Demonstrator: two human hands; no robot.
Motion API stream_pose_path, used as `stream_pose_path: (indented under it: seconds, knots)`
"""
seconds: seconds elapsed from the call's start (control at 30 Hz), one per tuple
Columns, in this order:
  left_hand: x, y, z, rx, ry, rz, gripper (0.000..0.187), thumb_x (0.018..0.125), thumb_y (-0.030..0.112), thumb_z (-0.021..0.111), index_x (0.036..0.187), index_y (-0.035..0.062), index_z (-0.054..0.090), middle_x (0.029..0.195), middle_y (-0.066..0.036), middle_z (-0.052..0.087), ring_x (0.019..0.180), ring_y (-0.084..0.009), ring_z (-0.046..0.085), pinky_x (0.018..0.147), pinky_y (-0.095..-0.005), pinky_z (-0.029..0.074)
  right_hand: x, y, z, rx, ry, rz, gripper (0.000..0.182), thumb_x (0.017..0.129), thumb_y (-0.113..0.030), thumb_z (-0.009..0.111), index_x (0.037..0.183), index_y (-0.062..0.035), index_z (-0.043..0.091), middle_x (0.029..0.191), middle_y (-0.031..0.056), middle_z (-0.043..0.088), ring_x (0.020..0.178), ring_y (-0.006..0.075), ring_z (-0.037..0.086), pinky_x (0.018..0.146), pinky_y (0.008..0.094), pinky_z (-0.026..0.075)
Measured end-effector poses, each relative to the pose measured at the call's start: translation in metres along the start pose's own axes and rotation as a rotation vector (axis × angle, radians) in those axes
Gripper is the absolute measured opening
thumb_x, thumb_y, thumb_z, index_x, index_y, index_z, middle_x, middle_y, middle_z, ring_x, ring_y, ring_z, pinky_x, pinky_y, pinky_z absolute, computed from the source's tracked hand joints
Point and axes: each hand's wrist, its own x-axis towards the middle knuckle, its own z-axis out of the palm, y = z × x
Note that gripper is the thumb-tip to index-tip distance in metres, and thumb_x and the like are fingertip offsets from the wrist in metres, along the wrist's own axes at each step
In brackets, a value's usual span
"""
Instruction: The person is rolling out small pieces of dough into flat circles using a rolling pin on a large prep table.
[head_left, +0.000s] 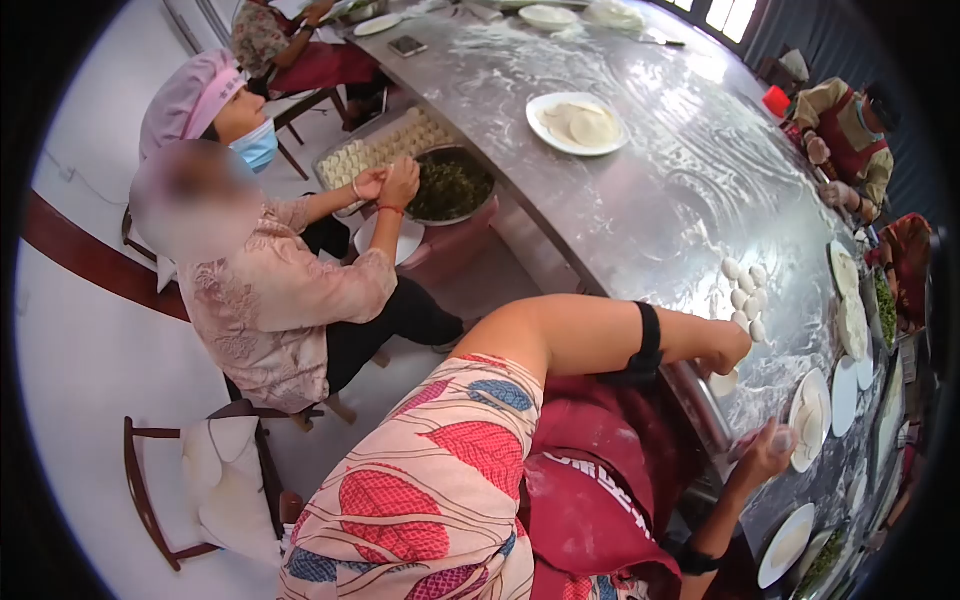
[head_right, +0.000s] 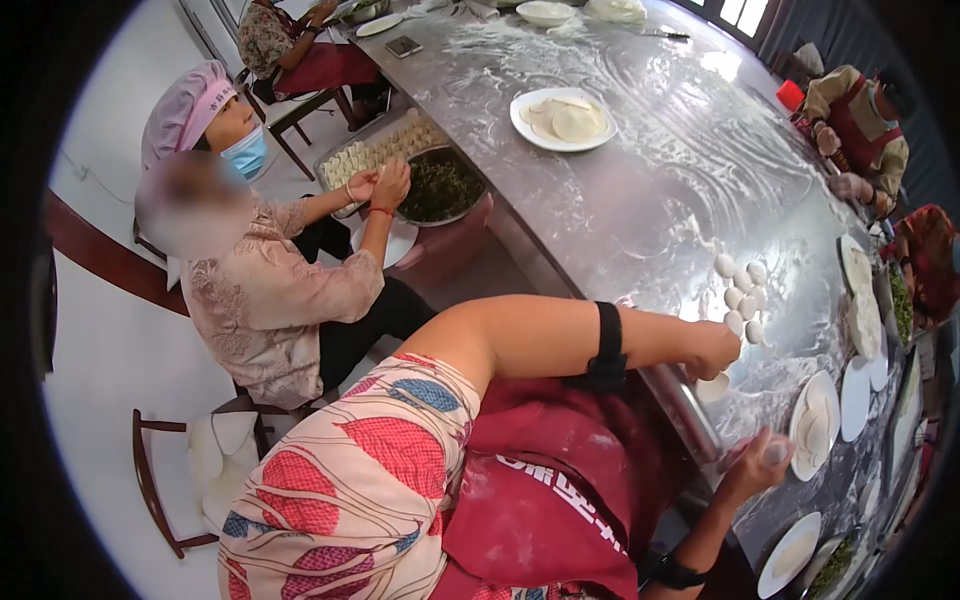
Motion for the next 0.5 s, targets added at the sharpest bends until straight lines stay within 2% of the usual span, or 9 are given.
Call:
stream_pose_path:
  seconds: [0.03,0.07,0.1,0.2,0.33,0.37,0.43,0.47,0.5]
  knots:
    - [0.01,-0.002,0.01,0.108,0.004,0.08,0.015,0.073,0.01,0.062,0.081,0.0026,0.072,0.084,-0.015,0.068,0.08,-0.0303,0.067,0.069,-0.0415,0.053,0.003,-0.006,0.004,0.001,0.014,0.003,0.016,0.088,-0.013,0.064,0.087,-0.0054,0.05,0.054,0.0036,0.05,0.039,0.0092,0.043,0.035,0.0238,0.034]
    - [0.007,0.002,0.014,-0.016,0.066,-0.031,0.015,0.073,0.01,0.062,0.082,0.0029,0.072,0.084,-0.014,0.069,0.081,-0.0304,0.067,0.069,-0.0418,0.053,0.018,-0.009,0.012,-0.154,0.035,0.005,0.016,0.088,-0.013,0.064,0.087,-0.0051,0.05,0.054,0.0033,0.049,0.04,0.0095,0.044,0.036,0.024,0.035]
    - [0.005,0.006,0.013,-0.136,0.127,-0.143,0.016,0.073,0.01,0.062,0.083,0.0031,0.072,0.085,-0.014,0.069,0.081,-0.0305,0.067,0.07,-0.042,0.053,0.036,0.005,0.014,-0.123,-0.008,-0.058,0.016,0.088,-0.013,0.063,0.088,-0.0046,0.05,0.054,0.0025,0.048,0.04,0.0095,0.044,0.038,0.0241,0.035]
    - [0.008,0.01,0.001,-0.135,0.111,-0.214,0.017,0.074,0.011,0.061,0.085,0.0026,0.071,0.086,-0.014,0.069,0.083,-0.0304,0.067,0.07,-0.0424,0.053,0.058,0.012,0.024,-0.145,-0.077,-0.069,0.017,0.089,-0.012,0.063,0.082,-0.0051,0.05,0.053,0.0016,0.049,0.04,0.0091,0.044,0.038,0.0243,0.033]
    - [0.011,0.005,0.01,-0.096,0.123,-0.082,0.015,0.072,0.011,0.063,0.082,0.0023,0.072,0.086,-0.015,0.068,0.082,-0.0313,0.067,0.067,-0.0424,0.053,0.023,0.003,0.006,-0.095,-0.018,0.015,0.019,0.089,-0.012,0.064,0.079,-0.006,0.049,0.054,0.0028,0.051,0.04,0.0087,0.045,0.038,0.0229,0.034]
    - [0.013,0.003,0.013,-0.127,0.117,-0.105,0.015,0.072,0.011,0.064,0.081,0.0026,0.072,0.086,-0.015,0.069,0.081,-0.0314,0.067,0.067,-0.0422,0.053,0.007,-0.001,0.001,-0.003,-0.022,0.018,0.018,0.09,-0.011,0.063,0.079,-0.0065,0.049,0.054,0.0029,0.051,0.041,0.0085,0.045,0.039,0.022,0.035]
    - [0.014,-0.003,0.018,-0.174,0.105,-0.157,0.014,0.072,0.012,0.064,0.08,0.0033,0.072,0.086,-0.015,0.069,0.081,-0.0316,0.066,0.067,-0.0417,0.052,-0.013,-0.014,-0.002,-0.03,-0.014,-0.014,0.018,0.09,-0.01,0.062,0.079,-0.0068,0.049,0.054,0.0031,0.051,0.041,0.0085,0.046,0.038,0.0221,0.035]
    - [0.013,-0.006,0.015,-0.179,-0.002,-0.063,0.015,0.073,0.012,0.064,0.081,0.003,0.072,0.086,-0.015,0.069,0.082,-0.0319,0.066,0.067,-0.0417,0.052,-0.008,-0.01,-0.002,-0.042,-0.025,-0.002,0.017,0.089,-0.01,0.062,0.08,-0.0064,0.05,0.054,0.0031,0.051,0.041,0.0086,0.046,0.038,0.0222,0.035]
    - [0.01,-0.003,0.014,-0.191,0.026,-0.098,0.015,0.073,0.012,0.064,0.082,0.0027,0.071,0.086,-0.015,0.069,0.083,-0.0319,0.066,0.067,-0.042,0.052,0.005,-0.005,0.0,-0.053,-0.032,0.009,0.016,0.089,-0.01,0.062,0.081,-0.0061,0.05,0.054,0.0031,0.051,0.041,0.0086,0.046,0.038,0.0223,0.035]
